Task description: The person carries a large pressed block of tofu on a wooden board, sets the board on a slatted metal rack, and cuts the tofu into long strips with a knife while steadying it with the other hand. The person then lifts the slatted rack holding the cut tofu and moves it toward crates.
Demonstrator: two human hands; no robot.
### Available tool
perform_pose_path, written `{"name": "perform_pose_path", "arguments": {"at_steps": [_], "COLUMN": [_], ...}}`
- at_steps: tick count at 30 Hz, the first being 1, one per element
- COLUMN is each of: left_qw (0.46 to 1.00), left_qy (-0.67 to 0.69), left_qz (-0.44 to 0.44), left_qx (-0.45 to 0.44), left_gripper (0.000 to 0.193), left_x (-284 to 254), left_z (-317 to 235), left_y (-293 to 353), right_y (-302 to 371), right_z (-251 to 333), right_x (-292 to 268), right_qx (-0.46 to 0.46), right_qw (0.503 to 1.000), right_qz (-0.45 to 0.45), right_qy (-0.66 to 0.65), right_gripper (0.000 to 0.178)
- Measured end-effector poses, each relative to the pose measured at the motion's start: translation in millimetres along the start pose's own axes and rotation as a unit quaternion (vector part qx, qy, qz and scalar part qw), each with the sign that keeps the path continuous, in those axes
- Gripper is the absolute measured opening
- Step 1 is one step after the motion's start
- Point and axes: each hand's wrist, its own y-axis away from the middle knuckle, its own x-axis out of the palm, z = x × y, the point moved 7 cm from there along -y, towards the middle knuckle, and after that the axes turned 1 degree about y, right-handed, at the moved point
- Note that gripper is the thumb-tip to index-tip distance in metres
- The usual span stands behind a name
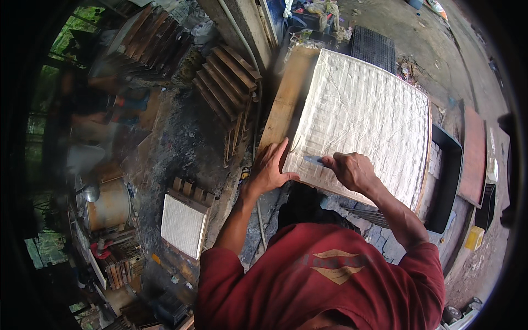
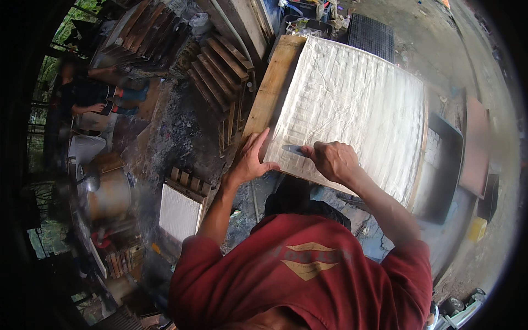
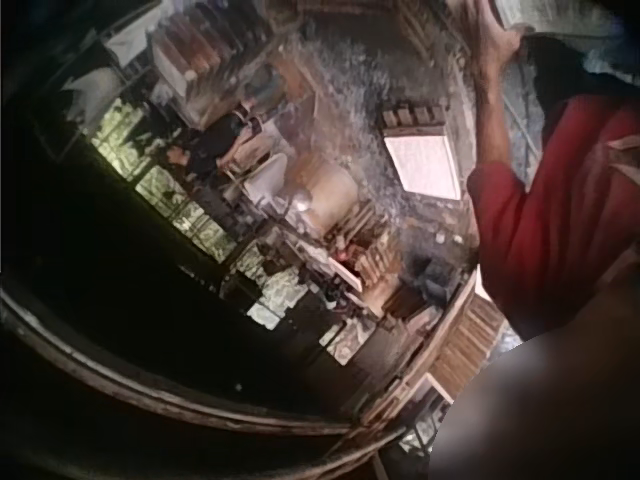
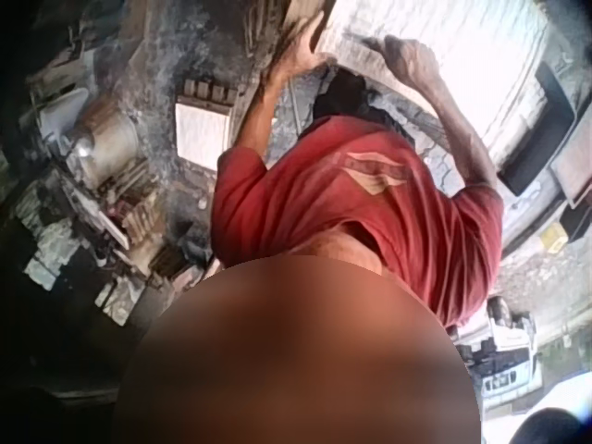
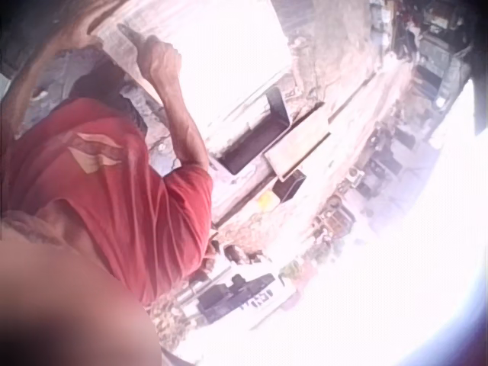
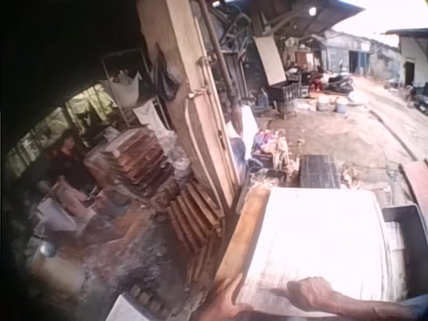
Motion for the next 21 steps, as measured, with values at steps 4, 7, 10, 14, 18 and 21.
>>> {"name": "perform_pose_path", "arguments": {"at_steps": [4,7,10,14,18,21], "left_qw": [0.997,0.995,0.997,0.994,0.996,0.983], "left_qy": [-0.062,-0.008,-0.013,0.029,0.002,-0.016], "left_qz": [-0.025,-0.004,-0.008,-0.101,-0.032,-0.112], "left_qx": [-0.041,-0.096,-0.079,-0.022,-0.086,-0.143], "left_gripper": [0.099,0.088,0.082,0.062,0.059,0.072], "left_x": [27.2,49.4,63.8,61.3,63.9,33.6], "left_z": [14.5,46.8,69.7,94.8,132.2,146.1], "left_y": [-52.3,-117.0,-184.9,-291.2,-416.3,-491.0], "right_y": [12.3,16.6,26.2,49.2,67.5,62.7], "right_z": [-13.1,-32.2,-49.6,-76.5,-106.1,-118.0], "right_x": [-5.2,-15.7,-21.3,-6.5,26.9,30.6], "right_qx": [0.039,0.147,0.225,0.298,0.348,0.297], "right_qw": [0.994,0.982,0.959,0.923,0.813,0.711], "right_qz": [0.068,0.025,-0.016,-0.059,-0.126,-0.155], "right_qy": [-0.071,-0.114,-0.171,-0.236,-0.449,-0.619], "right_gripper": [0.067,0.067,0.066,0.06,0.064,0.05]}}
